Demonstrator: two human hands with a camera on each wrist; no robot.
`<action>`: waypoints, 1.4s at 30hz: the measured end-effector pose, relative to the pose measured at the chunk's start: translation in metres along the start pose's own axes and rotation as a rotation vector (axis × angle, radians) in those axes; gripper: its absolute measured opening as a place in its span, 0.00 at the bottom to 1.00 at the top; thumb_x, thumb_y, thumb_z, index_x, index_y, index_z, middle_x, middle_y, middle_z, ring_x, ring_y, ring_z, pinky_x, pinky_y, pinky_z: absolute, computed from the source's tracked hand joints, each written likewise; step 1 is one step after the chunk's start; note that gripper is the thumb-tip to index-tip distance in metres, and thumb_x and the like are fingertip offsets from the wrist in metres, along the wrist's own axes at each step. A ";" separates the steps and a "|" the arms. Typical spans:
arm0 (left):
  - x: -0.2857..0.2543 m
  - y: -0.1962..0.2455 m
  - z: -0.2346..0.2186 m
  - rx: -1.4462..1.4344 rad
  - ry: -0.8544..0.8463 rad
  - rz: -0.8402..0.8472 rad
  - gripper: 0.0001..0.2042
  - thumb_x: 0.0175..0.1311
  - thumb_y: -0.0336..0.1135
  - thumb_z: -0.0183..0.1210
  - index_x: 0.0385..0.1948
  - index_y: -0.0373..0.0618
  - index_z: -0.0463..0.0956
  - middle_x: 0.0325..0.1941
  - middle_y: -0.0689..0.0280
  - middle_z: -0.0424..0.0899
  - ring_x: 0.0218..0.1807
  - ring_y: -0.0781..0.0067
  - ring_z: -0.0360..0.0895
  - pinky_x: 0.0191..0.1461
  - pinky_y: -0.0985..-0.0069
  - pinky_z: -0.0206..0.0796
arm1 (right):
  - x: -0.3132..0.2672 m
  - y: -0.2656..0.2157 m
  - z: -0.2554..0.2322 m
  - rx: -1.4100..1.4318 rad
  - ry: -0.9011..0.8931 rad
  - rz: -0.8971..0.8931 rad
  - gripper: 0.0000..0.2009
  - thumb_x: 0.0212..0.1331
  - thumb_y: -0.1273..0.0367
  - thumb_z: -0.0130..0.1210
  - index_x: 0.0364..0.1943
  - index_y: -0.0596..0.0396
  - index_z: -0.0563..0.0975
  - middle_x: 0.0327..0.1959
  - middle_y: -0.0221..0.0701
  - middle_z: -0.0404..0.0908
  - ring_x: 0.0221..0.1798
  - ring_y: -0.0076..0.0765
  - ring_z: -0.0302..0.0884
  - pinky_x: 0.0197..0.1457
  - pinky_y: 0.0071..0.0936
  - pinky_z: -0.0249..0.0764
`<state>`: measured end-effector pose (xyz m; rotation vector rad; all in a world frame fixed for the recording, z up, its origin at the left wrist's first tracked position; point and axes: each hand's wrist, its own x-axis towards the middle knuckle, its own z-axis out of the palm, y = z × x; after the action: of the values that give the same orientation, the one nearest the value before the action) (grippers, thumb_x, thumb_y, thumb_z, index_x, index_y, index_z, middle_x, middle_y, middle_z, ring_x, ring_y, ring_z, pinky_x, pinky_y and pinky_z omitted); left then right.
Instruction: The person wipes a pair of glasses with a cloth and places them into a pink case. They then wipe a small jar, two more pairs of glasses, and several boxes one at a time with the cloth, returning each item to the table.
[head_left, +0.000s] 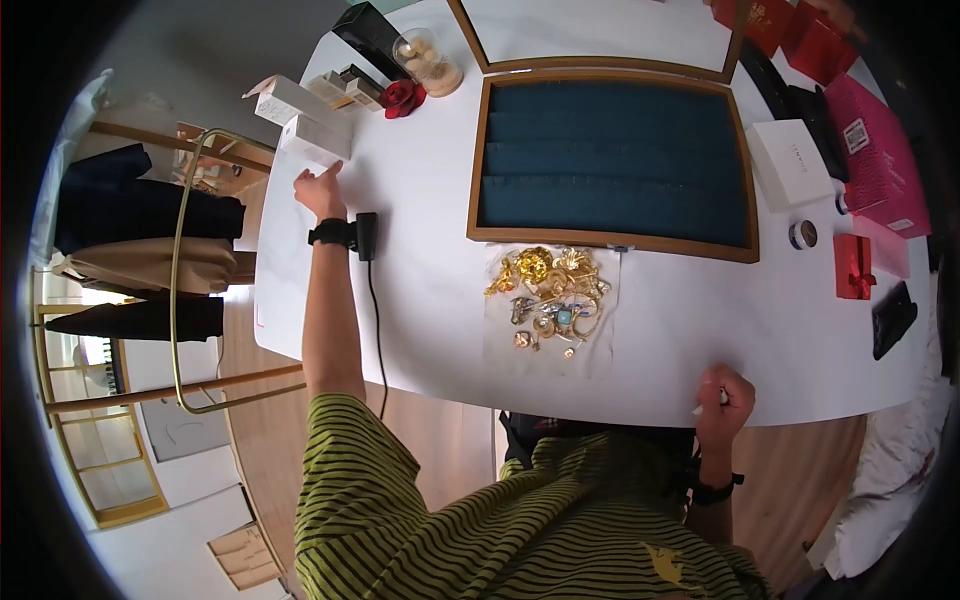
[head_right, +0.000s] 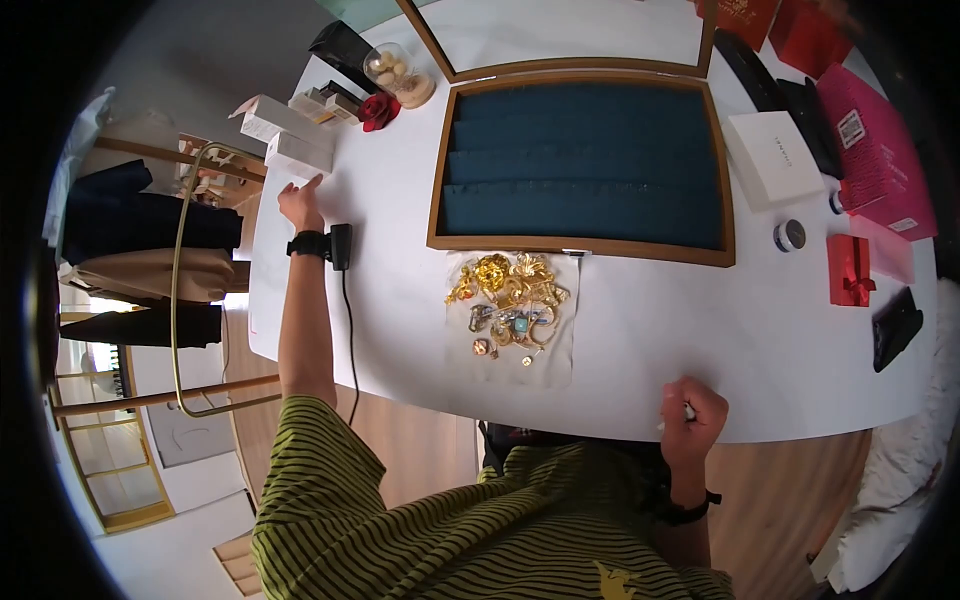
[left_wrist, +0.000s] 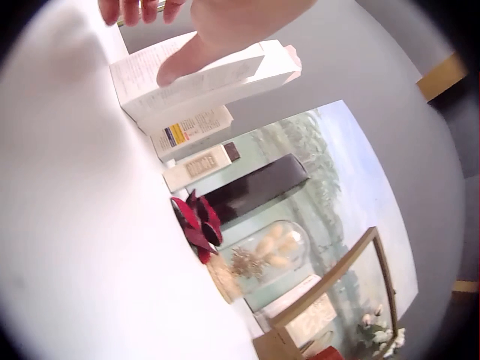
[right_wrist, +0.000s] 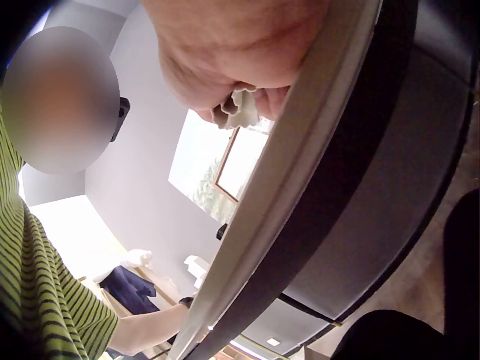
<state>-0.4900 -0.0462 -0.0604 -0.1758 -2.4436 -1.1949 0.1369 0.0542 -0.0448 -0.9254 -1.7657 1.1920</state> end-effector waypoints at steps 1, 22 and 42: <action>-0.010 0.001 -0.005 0.012 0.000 0.006 0.21 0.41 0.28 0.72 0.36 0.36 0.69 0.39 0.59 0.77 0.40 0.69 0.76 0.46 0.77 0.68 | 0.000 0.000 0.000 0.009 -0.002 0.009 0.15 0.53 0.79 0.51 0.13 0.59 0.62 0.10 0.28 0.62 0.15 0.22 0.56 0.20 0.22 0.52; 0.036 0.120 0.062 0.359 -0.395 0.434 0.34 0.49 0.49 0.58 0.61 0.48 0.61 0.54 0.41 0.73 0.58 0.40 0.70 0.60 0.60 0.63 | -0.001 0.002 -0.002 0.008 -0.009 0.063 0.14 0.53 0.80 0.50 0.14 0.59 0.60 0.12 0.28 0.61 0.16 0.23 0.54 0.21 0.22 0.51; 0.016 0.123 0.064 0.475 -0.338 0.342 0.24 0.52 0.47 0.59 0.51 0.47 0.73 0.46 0.50 0.81 0.52 0.48 0.76 0.56 0.60 0.67 | 0.000 0.002 -0.001 -0.091 0.029 -0.001 0.13 0.49 0.78 0.50 0.13 0.59 0.61 0.12 0.30 0.59 0.15 0.25 0.53 0.20 0.24 0.49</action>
<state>-0.4891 0.0797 0.0004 -0.6651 -2.7538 -0.4500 0.1384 0.0551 -0.0466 -0.9902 -1.8092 1.0998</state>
